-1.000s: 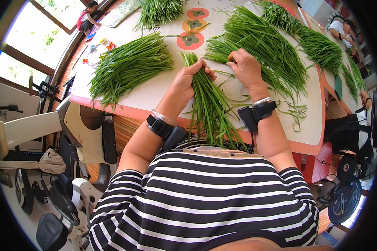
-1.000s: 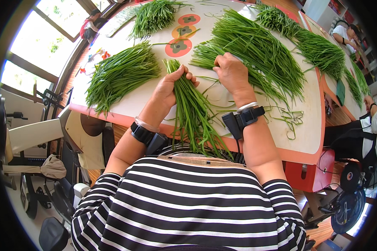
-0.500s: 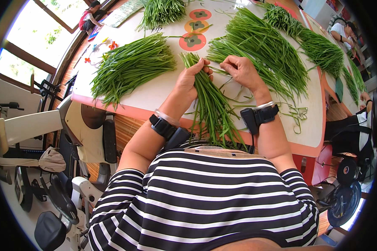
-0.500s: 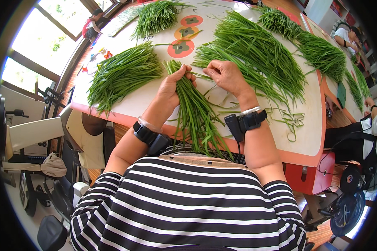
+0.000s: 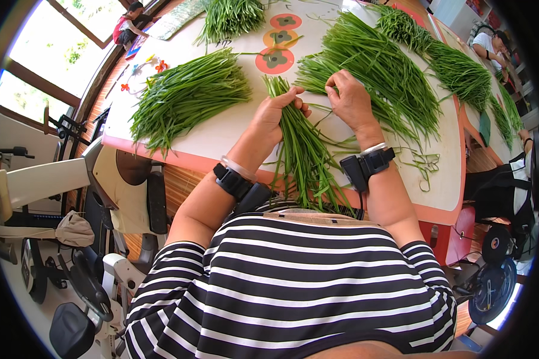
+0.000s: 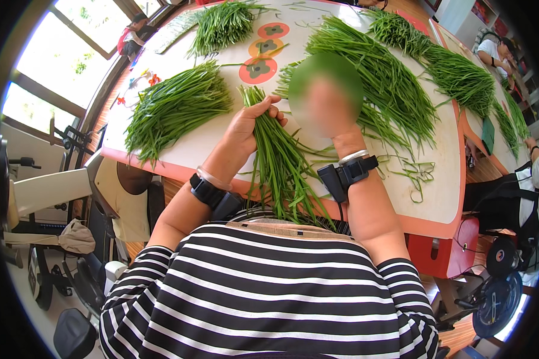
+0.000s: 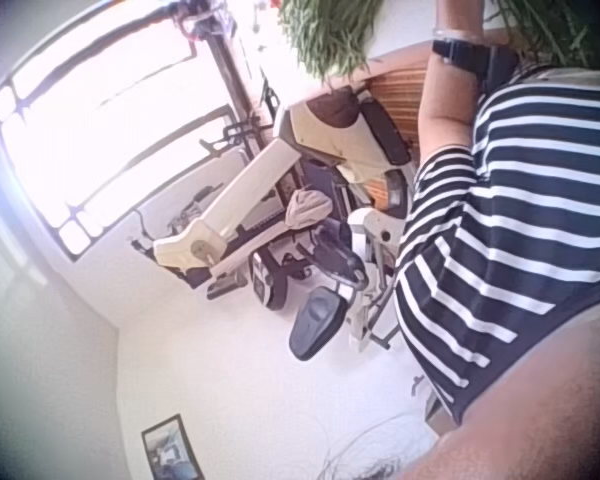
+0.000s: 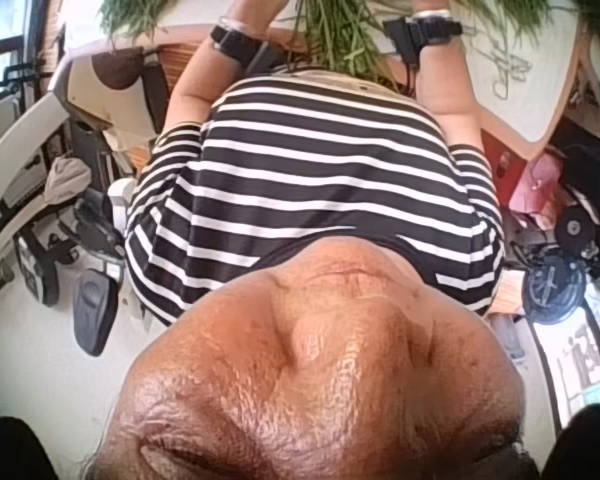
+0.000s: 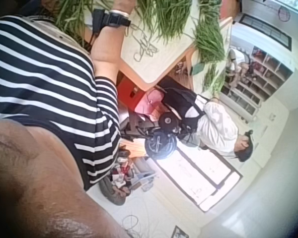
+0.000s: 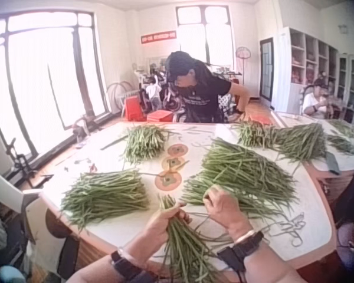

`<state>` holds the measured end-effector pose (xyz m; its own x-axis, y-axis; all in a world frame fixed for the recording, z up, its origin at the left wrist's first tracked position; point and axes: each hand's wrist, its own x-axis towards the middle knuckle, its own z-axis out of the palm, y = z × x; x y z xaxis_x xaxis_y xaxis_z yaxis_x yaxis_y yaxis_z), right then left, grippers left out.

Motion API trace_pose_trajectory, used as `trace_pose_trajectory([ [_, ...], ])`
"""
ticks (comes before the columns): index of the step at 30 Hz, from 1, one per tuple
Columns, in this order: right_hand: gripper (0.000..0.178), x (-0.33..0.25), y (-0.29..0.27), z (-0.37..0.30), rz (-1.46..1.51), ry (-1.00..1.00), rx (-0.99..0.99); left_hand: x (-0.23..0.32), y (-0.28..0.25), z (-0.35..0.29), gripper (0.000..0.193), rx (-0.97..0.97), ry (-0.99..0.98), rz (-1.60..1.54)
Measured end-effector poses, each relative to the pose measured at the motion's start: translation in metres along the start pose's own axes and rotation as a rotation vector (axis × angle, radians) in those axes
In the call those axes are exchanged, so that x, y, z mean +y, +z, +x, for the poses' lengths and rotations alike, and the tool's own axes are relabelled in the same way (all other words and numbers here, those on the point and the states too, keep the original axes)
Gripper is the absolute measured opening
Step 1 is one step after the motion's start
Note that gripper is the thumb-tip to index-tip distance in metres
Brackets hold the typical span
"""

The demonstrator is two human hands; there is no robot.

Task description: The person repeatedly picks up long green vegetable stalks from a pile on the table, strips off outer layers or unwanted parts by hand, and places the cleaned stalks into a separate pile. The process is continuous and repetitive, with no tools used.

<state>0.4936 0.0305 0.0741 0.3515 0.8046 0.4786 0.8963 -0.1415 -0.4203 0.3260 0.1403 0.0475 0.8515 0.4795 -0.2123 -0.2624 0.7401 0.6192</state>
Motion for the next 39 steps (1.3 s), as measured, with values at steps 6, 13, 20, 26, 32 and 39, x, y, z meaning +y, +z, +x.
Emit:
trace_pose_trajectory([
  [6, 0.009, 0.003, 0.004, -0.002, -0.075, -0.046, -0.041, -0.001, 0.005, -0.002, 0.024, 0.044, 0.022, -0.024],
  [13, 0.009, 0.010, 0.007, 0.000, 0.033, -0.167, 0.164, 0.002, 0.013, -0.002, 0.022, 0.101, 0.006, 0.003],
  [20, 0.010, -0.002, 0.005, -0.002, 0.556, 0.003, -0.023, 0.004, 0.025, 0.010, 0.013, 0.153, 0.003, 0.047],
  [26, 0.010, 0.008, 0.002, -0.001, 0.167, -0.109, -0.051, 0.011, 0.010, 0.004, 0.019, 0.100, 0.088, 0.036],
  [32, 0.010, 0.016, 0.002, -0.003, -0.010, -0.084, -0.006, 0.047, -0.008, -0.020, 0.019, -0.256, 0.011, -0.369],
  [39, 0.006, 0.005, 0.001, -0.003, -0.122, -0.036, -0.084, 0.043, -0.006, -0.026, 0.020, -0.243, -0.215, -0.228],
])
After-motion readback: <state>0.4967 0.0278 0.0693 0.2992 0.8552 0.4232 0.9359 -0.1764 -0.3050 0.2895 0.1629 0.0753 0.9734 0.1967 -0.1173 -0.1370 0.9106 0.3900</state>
